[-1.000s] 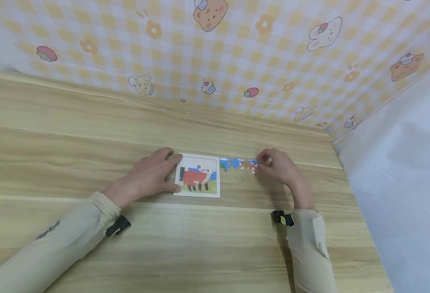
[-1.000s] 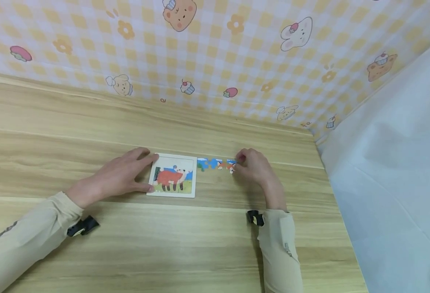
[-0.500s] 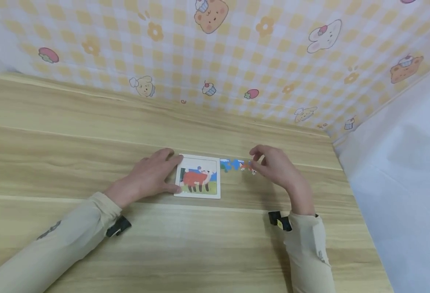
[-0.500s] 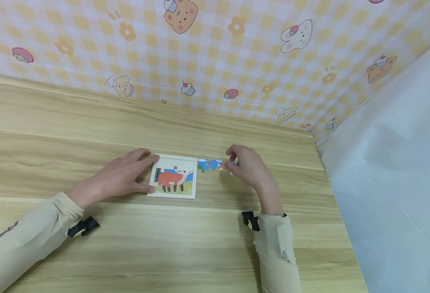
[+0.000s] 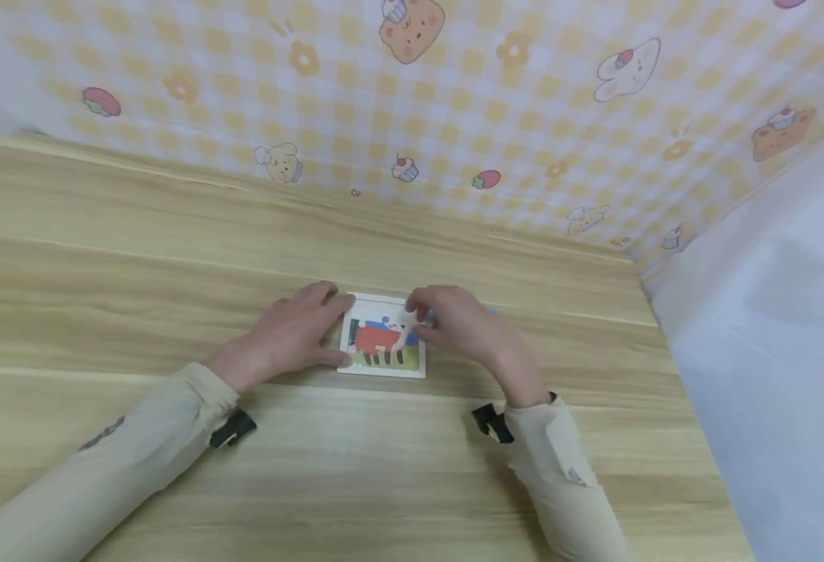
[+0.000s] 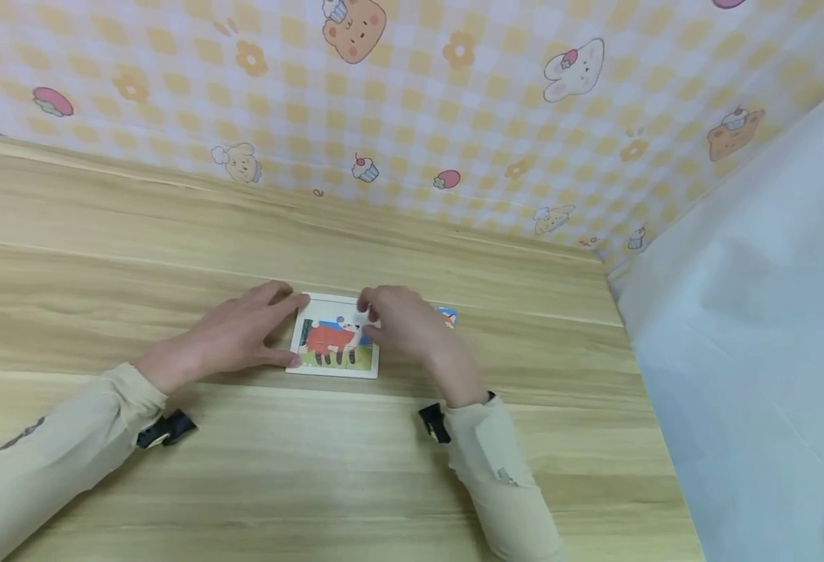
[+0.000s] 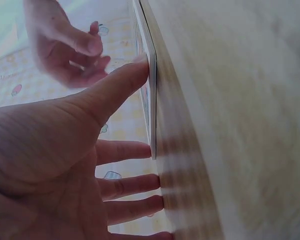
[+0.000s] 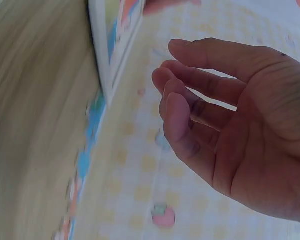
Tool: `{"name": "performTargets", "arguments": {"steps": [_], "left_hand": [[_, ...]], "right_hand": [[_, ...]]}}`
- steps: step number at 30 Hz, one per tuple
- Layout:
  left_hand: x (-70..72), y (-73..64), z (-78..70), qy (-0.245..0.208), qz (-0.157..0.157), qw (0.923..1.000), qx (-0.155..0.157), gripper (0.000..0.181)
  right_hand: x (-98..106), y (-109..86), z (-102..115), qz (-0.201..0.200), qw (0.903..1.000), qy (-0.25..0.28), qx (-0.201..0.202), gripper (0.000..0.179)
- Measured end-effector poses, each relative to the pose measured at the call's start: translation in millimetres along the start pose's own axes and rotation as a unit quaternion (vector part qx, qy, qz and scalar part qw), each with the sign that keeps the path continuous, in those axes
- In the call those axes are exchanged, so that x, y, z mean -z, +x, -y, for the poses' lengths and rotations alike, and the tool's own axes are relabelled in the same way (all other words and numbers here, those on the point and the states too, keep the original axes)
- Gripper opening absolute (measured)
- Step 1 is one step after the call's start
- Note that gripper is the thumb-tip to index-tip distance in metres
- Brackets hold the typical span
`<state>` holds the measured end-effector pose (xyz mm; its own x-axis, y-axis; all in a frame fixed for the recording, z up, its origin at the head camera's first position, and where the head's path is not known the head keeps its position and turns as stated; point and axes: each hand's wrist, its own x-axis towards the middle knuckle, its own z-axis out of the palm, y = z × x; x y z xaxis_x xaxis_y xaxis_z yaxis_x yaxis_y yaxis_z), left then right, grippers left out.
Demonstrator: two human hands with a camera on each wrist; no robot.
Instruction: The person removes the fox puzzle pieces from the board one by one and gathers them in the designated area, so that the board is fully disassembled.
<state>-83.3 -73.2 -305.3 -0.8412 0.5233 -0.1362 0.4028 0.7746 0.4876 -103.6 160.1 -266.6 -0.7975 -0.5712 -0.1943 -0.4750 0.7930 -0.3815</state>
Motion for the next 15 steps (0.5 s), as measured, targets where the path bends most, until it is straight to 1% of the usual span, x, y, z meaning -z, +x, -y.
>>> {"name": "performTargets", "arguments": {"steps": [4,6,11,15], "left_hand": [[-0.4,-1.1,1.8,0.004,0.001,1.0,-0.003,0.082],[-0.6,-2.0,2.5,0.008,0.001,1.0,-0.001,0.082],[-0.8,-1.2,1.5,0.014,0.006,0.9999,-0.007,0.082],[1.1,0.6,-1.2,0.012,0.008,0.9999,-0.005,0.082]], "right_hand": [[-11,19.2,19,0.046,0.9988,-0.018,0.002,0.028],[-17,25.7,25,0.058,0.998,-0.024,0.003,0.028],[-24,31.8,31,0.067,0.9968,-0.042,-0.009,0.026],[-25,34.2,31,0.074,0.9965,-0.04,-0.005,0.023]]}}
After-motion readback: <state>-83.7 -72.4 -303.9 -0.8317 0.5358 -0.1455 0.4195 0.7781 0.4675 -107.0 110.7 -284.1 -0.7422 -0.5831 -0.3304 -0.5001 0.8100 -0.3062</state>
